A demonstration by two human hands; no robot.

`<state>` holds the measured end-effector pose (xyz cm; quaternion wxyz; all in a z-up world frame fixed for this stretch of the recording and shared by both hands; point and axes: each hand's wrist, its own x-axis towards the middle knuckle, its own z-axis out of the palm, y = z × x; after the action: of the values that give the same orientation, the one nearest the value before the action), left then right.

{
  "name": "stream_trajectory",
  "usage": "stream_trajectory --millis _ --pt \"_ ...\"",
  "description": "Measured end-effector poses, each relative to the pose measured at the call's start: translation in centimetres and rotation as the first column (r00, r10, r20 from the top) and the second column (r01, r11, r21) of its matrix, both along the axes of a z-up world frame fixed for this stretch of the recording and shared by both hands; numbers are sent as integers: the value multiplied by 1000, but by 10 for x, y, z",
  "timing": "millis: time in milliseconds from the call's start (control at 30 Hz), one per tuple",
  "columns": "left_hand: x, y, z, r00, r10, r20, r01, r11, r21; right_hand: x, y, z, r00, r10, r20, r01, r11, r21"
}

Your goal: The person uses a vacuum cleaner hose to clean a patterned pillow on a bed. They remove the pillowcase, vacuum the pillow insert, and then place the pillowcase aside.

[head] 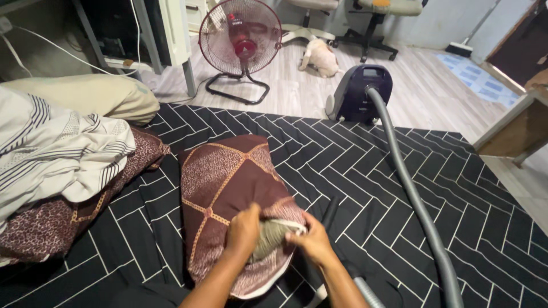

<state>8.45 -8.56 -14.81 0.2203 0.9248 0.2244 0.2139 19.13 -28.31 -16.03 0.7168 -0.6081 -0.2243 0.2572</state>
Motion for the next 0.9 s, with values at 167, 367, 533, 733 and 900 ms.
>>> stream_trajectory --millis 167,367,533,733,900 --pt "32 22 25 906 -6 423 142 946 -290 1 31 68 975 -116 -189 129 990 56" --pt "7 41 98 857 5 515 511 -132 -849 16 30 167 973 -178 -144 212 941 265" --pt "-20 10 161 860 -336 385 510 624 -593 26 43 190 939 -243 -244 315 892 324" --pt "-11 -11 209 696 -453 556 504 861 70 43 74 224 901 133 -413 167 771 615" --pt "41 10 250 771 -44 635 220 955 -201 46 83 310 999 -46 17 34 897 441"
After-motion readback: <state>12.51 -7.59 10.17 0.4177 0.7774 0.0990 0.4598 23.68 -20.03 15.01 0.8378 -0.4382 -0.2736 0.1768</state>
